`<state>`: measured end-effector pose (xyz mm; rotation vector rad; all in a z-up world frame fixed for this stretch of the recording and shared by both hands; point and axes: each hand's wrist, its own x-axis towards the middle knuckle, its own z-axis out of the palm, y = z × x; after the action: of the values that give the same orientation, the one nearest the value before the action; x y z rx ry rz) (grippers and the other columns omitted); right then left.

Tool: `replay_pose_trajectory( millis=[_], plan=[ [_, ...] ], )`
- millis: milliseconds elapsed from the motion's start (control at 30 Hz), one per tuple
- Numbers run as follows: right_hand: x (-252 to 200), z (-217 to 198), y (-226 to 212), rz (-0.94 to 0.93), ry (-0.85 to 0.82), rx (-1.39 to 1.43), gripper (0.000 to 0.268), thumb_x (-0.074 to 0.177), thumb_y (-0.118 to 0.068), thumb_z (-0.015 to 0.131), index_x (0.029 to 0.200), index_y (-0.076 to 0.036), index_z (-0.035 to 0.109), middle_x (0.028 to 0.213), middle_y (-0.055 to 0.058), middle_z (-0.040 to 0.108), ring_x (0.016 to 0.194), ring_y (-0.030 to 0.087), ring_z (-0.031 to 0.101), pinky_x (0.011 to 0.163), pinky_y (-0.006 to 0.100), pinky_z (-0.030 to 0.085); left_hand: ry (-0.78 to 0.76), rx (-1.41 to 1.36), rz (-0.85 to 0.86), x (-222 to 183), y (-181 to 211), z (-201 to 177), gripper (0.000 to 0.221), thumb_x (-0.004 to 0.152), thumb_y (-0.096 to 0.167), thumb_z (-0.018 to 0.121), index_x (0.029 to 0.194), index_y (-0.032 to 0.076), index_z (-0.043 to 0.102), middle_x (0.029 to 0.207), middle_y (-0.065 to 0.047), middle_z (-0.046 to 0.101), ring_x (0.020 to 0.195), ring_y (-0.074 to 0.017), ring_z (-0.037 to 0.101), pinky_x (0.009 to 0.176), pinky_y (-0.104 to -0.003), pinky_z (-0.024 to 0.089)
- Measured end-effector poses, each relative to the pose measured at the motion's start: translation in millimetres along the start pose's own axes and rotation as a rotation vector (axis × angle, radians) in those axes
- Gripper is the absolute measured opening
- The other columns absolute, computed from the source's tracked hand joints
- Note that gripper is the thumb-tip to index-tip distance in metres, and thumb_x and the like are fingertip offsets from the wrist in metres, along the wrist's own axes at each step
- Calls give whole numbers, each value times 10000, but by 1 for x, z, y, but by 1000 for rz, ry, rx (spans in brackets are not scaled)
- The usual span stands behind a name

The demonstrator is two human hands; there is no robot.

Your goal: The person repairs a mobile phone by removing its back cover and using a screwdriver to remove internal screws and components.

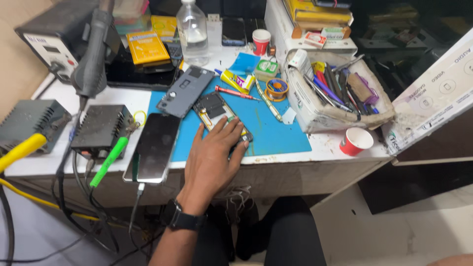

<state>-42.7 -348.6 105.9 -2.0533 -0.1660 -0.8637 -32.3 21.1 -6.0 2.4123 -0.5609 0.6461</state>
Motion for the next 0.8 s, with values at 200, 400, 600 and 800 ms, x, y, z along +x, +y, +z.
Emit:
replay_pose_trajectory(
  millis=[200, 400, 600, 800],
  plan=[
    [-3, 23, -11, -50, 33, 56, 435, 1150, -303, 371, 1291, 49, 583, 1133, 149, 650, 955, 196, 698, 885, 360, 596, 10, 3, 15, 1, 1, 0, 389, 928, 263, 647, 1264, 74, 699, 1386, -95, 646, 1385, -322, 490, 1152, -582, 279],
    [-39, 33, -13, -279, -3, 384, 480, 1173, -349, 362, 1294, 59, 584, 1129, 146, 642, 957, 193, 693, 911, 368, 597, 18, 6, 7, 0, 1, 0, 394, 927, 267, 652, 1267, 73, 696, 1387, -91, 647, 1382, -316, 498, 1150, -579, 290],
    [-83, 100, -34, -330, -305, 741, 527, 1196, -394, 353, 1297, 68, 585, 1125, 144, 635, 960, 191, 689, 937, 375, 598, 29, 4, -9, -1, 0, 2, 381, 927, 263, 655, 1256, 77, 705, 1383, -88, 652, 1383, -312, 500, 1152, -584, 290],
    [-95, 168, -50, 219, -373, 368, 286, 890, -106, 684, 1150, 10, 659, 908, 96, 726, 804, 97, 703, 631, 252, 605, 59, 9, 4, -3, -1, 4, 386, 930, 283, 663, 1249, 70, 707, 1373, -93, 659, 1363, -312, 521, 1145, -577, 317]
  ],
)
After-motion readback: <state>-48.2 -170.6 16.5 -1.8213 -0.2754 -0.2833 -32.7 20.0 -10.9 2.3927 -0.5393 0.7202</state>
